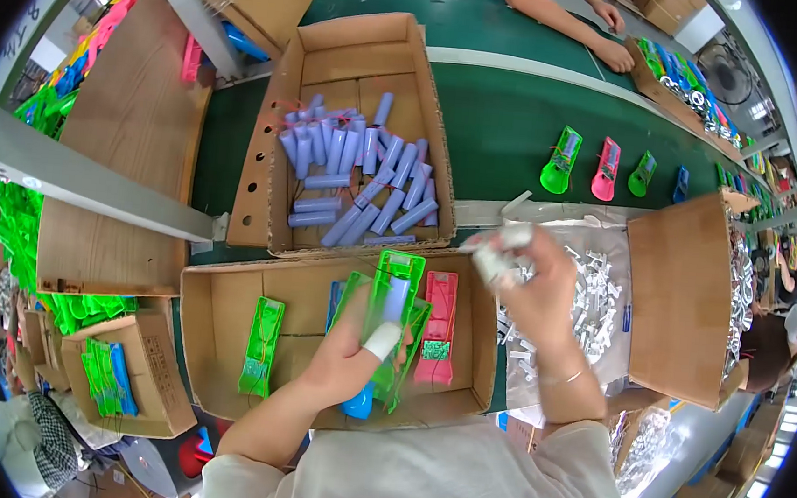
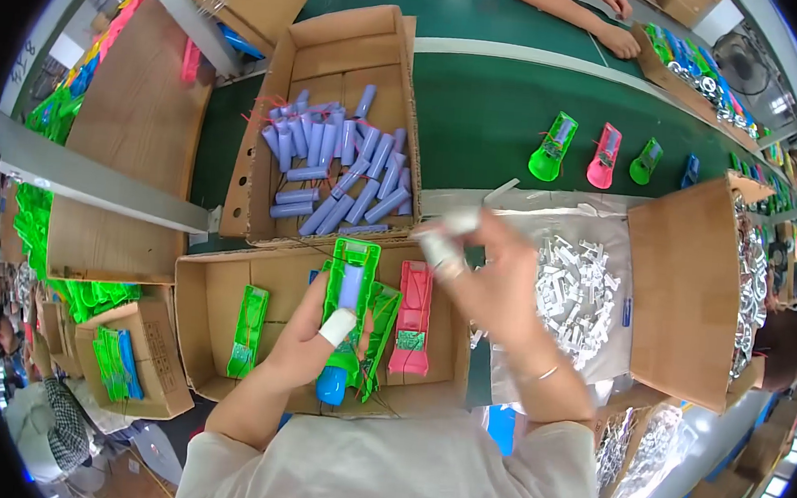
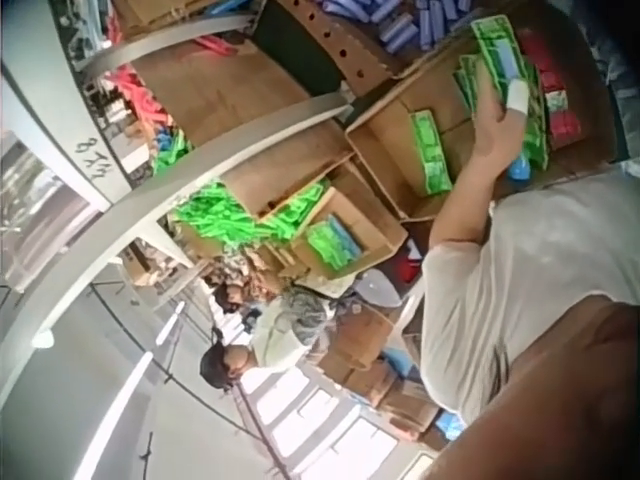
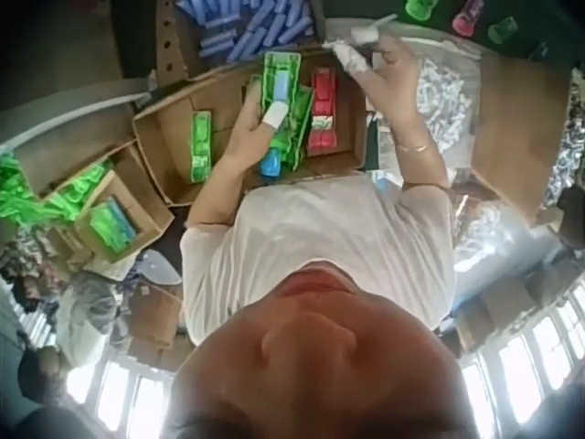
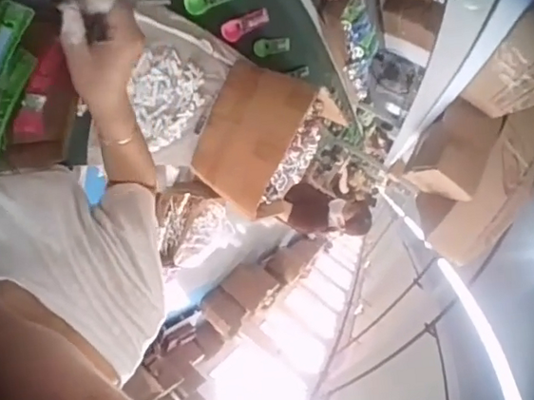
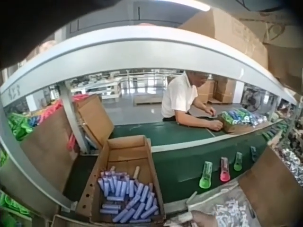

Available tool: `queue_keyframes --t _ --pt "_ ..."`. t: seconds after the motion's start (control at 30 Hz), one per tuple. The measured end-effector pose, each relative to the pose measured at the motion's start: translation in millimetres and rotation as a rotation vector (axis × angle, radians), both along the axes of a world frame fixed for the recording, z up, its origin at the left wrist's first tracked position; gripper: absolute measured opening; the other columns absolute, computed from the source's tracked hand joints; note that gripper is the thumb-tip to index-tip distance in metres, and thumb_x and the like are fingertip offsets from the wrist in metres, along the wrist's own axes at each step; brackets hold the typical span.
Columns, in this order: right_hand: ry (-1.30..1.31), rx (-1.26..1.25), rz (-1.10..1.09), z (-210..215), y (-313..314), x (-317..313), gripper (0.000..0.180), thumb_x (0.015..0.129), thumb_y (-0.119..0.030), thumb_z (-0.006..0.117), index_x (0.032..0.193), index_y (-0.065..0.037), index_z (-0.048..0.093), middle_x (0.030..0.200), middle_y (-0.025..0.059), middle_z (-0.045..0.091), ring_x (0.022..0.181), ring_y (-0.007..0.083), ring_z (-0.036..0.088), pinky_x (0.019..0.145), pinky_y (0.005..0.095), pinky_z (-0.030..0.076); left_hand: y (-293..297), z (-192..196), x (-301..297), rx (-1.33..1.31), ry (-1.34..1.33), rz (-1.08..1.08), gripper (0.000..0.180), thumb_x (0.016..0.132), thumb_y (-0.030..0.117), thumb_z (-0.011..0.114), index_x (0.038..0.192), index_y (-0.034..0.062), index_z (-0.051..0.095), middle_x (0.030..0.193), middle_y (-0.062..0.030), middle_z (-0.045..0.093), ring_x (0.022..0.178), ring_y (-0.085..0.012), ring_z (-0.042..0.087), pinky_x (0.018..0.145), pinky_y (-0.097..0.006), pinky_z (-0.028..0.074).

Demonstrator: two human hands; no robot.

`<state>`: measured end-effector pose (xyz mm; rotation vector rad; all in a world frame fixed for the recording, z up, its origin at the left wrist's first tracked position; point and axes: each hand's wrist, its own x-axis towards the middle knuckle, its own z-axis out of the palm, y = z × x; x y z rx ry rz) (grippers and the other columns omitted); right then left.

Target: Assembling small plastic toys by inserting various components into colorful plastic housings on a factory production line.

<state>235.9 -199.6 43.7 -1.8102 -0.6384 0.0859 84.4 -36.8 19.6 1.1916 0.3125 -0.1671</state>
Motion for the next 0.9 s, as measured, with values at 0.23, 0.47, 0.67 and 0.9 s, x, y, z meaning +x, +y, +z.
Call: queue_keyframes --t 0.23,0.47,0.67,0.9 --pt "-0.051 0.046 0.019 -22.3 28.6 -29.0 0.010 0.079 0.001 0.066 0.088 0.002 0.062 0.096 0.0079 0.058 0.089 0.0153 0.056 0.077 0.0260 0.045 -2.8 3.3 -2.2 0.195 -0.023 0.083 0.046 0.092 0.006 0.047 0.134 0.0027 0.028 0.095 -0.0071 0.054 0.079 -0.0145 0.055 0.072 -0.029 0.047" --pt "0.504 0.132 0.247 -26.0 26.1 -24.1 0.006 0.082 -0.002 0.064 0.083 0.003 0.061 0.087 0.0020 0.055 0.082 0.0097 0.052 0.073 0.0241 0.043 4.8 19.1 -1.7 0.583 -0.093 0.013 0.050 0.088 0.006 0.049 0.134 0.0000 0.030 0.109 -0.0189 0.053 0.098 -0.0334 0.056 0.087 -0.037 0.043" --pt "0.567 0.068 0.284 -21.0 26.2 -16.9 0.008 0.080 -0.002 0.066 0.085 0.003 0.064 0.081 0.0022 0.058 0.072 0.0080 0.053 0.065 0.0239 0.044 13.2 17.9 -5.6 0.513 -0.041 -0.075 0.051 0.088 0.009 0.050 0.133 -0.0003 0.029 0.112 -0.0225 0.052 0.102 -0.0359 0.055 0.088 -0.037 0.043" --pt "0.738 0.013 0.361 -8.7 26.6 -15.9 0.009 0.083 -0.007 0.067 0.084 0.002 0.063 0.080 -0.0009 0.054 0.073 0.0058 0.052 0.065 0.0210 0.043 10.2 26.7 -9.6 0.559 -0.078 -0.087 0.052 0.087 0.011 0.052 0.133 -0.0002 0.029 0.111 -0.0252 0.053 0.101 -0.0386 0.055 0.087 -0.040 0.043"
